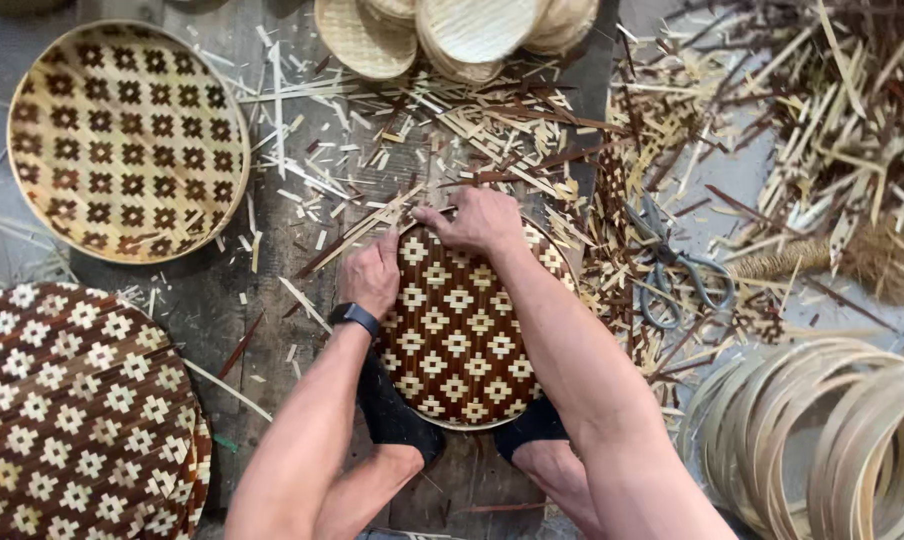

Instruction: The person assembles a woven basket by placing a pre-woven patterned base onto a wooden form, fitting a bamboo rim around the edge, and trimming the excess woven material with shears. The person repeats this process for multiple baskets, stacking the finished units.

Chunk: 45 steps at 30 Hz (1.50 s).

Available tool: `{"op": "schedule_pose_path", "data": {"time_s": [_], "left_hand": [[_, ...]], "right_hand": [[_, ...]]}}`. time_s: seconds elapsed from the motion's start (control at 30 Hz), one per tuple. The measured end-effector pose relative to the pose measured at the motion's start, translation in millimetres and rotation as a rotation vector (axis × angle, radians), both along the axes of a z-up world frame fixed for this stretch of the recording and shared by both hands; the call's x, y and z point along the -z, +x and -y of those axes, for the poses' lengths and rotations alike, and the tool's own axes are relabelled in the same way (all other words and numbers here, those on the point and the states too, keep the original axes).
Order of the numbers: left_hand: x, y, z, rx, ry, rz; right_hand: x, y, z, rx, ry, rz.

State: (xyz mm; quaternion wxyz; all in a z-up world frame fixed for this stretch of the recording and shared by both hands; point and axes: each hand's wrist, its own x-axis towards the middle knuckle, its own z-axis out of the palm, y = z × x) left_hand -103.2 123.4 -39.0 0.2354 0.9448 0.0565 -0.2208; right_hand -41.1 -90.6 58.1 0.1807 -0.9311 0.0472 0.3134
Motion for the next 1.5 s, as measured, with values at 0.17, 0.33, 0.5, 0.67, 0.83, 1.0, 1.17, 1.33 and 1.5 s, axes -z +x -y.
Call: {"op": "schedule_pose_path", "data": {"time_s": [0.17,0.33,0.5,0.67,0.83,1.0,1.17,1.33,1.5], "left_hand": [[22.1,3.3,-3.5,-0.071,-0.169,0.104],[3.2,1.3,0.6,-0.153,-0.267,0.292],[-14.7,-39.2,8.2,-0.317,0.066,0.829],[2.0,-53.2,2.9,-0.492,-0.104,0.299],[13.5,-44.5,-2.9,-0.526,-0.172,0.271],[22.2,-39.5,-8.5,-0.642,-0.277,0.100],[44.6,-46.5,-15.7,-0.672,-0.344,0.159],[78.1,-39.3,-19.7,-0.776,-0.554,0.349],[50.5,-51.4,-22.6,-0.813,-1.067,0.622]], "right_hand": [[30.4,8.7,-1.7,0.051,-0.009,-0.146],[73.2,-10.1,-17.8,-0.331,0.042,0.624],[30.9,5.8,-24.8,-0.367,0.083,0.132],[13.5,23.2,-39.6,-0.425,-0.113,-0.124],[34.7,25.8,-43.1,-0.421,-0.120,-0.109],[46.4,26.5,-44.4,-0.399,-0.133,-0.134],[37.4,8.0,-37.2,-0.279,0.055,0.117],[-34.6,-67.9,44.6,0.065,0.336,0.596],[-189.7,-189.5,178.8,-0.096,-0.165,0.442]]}}
